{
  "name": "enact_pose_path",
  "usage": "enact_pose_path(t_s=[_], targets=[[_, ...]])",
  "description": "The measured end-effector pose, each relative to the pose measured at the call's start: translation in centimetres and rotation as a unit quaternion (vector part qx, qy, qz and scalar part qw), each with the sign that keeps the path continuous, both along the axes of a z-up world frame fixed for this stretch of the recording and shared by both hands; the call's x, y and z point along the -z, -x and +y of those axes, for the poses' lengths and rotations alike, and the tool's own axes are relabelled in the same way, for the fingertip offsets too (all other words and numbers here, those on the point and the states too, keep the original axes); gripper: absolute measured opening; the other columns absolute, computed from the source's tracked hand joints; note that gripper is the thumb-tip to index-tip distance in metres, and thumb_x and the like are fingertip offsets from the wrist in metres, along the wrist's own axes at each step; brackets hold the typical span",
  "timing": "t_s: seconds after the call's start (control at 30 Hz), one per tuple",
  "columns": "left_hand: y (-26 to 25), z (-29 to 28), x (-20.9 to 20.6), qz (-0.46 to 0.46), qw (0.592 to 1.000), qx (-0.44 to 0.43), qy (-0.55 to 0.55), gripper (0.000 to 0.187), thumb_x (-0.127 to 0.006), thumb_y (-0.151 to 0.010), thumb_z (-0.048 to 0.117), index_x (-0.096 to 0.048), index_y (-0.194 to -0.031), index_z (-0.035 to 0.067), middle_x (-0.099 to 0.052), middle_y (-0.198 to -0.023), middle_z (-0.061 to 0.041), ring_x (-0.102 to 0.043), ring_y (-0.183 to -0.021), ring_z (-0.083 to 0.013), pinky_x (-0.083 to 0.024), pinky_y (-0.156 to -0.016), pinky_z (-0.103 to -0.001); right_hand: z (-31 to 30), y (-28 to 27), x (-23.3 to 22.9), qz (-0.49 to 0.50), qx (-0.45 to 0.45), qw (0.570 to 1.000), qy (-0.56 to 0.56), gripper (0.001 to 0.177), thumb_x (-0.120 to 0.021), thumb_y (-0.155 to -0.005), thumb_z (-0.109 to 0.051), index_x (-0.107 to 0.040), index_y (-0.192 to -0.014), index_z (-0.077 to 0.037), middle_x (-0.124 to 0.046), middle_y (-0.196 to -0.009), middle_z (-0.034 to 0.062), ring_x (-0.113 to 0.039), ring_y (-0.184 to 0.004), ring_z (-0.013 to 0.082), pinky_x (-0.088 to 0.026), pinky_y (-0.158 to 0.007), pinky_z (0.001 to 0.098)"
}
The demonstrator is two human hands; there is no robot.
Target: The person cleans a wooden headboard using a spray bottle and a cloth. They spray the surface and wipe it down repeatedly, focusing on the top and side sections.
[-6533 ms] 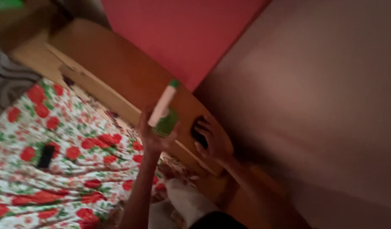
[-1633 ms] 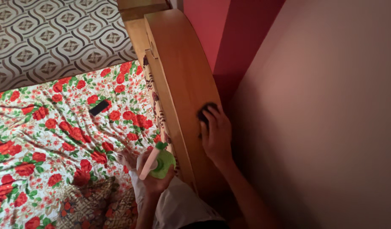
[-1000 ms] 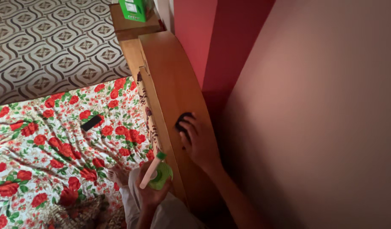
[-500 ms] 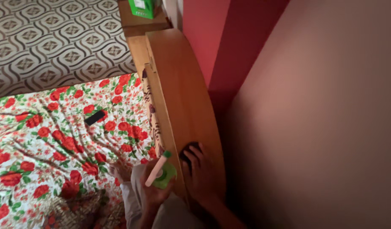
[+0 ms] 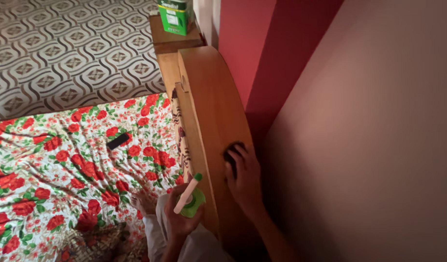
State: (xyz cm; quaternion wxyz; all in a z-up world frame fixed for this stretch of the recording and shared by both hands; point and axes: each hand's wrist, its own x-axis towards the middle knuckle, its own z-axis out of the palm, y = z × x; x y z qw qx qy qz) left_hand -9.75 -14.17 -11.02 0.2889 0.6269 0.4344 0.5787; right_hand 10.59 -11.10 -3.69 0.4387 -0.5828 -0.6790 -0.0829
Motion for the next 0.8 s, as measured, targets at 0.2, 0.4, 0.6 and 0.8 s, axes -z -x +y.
enact_pose_path(t_s=[0.2, 0.4, 0.6, 0.8], targets=[[-0.4, -0.2, 0.8, -0.057, 0.998, 0.009, 0.033, 0.063, -0.086, -0.070, 0.013, -0.060, -0.126, 0.003, -0.070, -0.100, -0.008, -0.068, -0.091, -0.0171, -0.057, -0.082, -0.032, -5.9, 2.4, 2.4, 0.007, 0.018, 0.993, 0.113, 0.035, -0.068, -0.094, -0.020, -0.064, -0.127, -0.006, -0.057, -0.141, 0.0179, -0.049, -0.139, 0.0418, -0.043, -0.108, 0.0482], [-0.6, -0.3, 0.2, 0.002, 1.000, -0.006, 0.024, 0.059, -0.085, -0.068, 0.013, -0.062, -0.122, 0.005, -0.070, -0.099, -0.007, -0.070, -0.088, -0.0178, -0.057, -0.080, -0.032, -3.6, 3.0, 2.0, -0.034, -0.063, 0.993, 0.094, 0.041, -0.068, -0.091, -0.019, -0.062, -0.130, -0.005, -0.059, -0.140, 0.0173, -0.049, -0.137, 0.0414, -0.041, -0.109, 0.0502], [-0.5, -0.1, -0.6, -0.004, 0.999, -0.005, 0.045, 0.061, -0.086, -0.069, 0.011, -0.063, -0.125, 0.005, -0.072, -0.101, -0.009, -0.071, -0.090, -0.0214, -0.057, -0.082, -0.034, 1.9, 1.3, -0.2, 0.007, -0.099, 0.993, 0.061, 0.032, -0.069, -0.096, -0.018, -0.066, -0.126, -0.008, -0.063, -0.137, 0.0150, -0.053, -0.137, 0.0367, -0.044, -0.112, 0.0466], [-0.1, 0.7, 0.1, -0.026, 1.000, -0.009, -0.015, 0.056, -0.085, -0.073, 0.011, -0.064, -0.123, 0.000, -0.072, -0.113, -0.012, -0.071, -0.102, -0.0228, -0.056, -0.090, -0.035, 1.9, -1.0, 0.3, 0.020, 0.003, 1.000, 0.015, 0.034, -0.069, -0.095, -0.017, -0.065, -0.127, -0.006, -0.063, -0.136, 0.0169, -0.056, -0.129, 0.0367, -0.045, -0.107, 0.0456]])
